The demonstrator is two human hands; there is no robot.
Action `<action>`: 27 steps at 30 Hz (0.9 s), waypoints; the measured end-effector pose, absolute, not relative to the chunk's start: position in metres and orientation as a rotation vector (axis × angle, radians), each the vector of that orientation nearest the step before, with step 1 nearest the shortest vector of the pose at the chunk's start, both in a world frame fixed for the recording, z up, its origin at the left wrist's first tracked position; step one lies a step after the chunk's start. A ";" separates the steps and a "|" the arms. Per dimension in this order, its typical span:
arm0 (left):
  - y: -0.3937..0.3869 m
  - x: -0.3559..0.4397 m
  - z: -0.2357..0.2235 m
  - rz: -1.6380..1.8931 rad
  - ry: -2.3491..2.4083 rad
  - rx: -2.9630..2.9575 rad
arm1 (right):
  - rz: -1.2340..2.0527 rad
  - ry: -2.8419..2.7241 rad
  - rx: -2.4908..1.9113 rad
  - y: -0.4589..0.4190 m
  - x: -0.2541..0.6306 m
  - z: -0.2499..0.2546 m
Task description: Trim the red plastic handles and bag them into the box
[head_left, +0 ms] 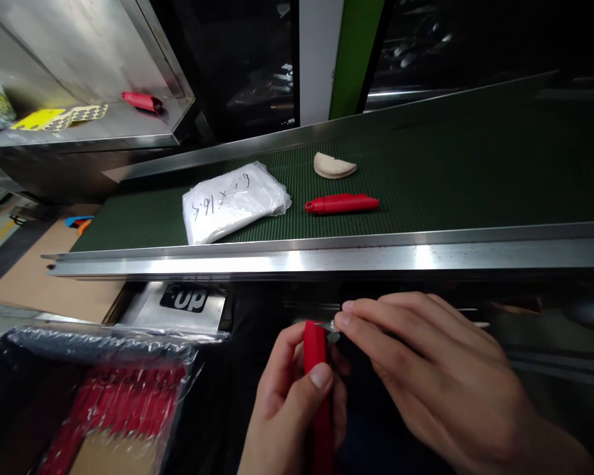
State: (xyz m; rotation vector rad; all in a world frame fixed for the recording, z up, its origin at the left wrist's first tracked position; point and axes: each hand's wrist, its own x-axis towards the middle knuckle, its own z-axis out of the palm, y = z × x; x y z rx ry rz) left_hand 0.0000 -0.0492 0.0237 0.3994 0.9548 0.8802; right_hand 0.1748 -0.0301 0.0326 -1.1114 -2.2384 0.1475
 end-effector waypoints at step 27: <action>-0.034 -0.003 0.033 0.953 0.966 0.437 | -0.008 -2.394 -1.054 -0.061 0.169 0.032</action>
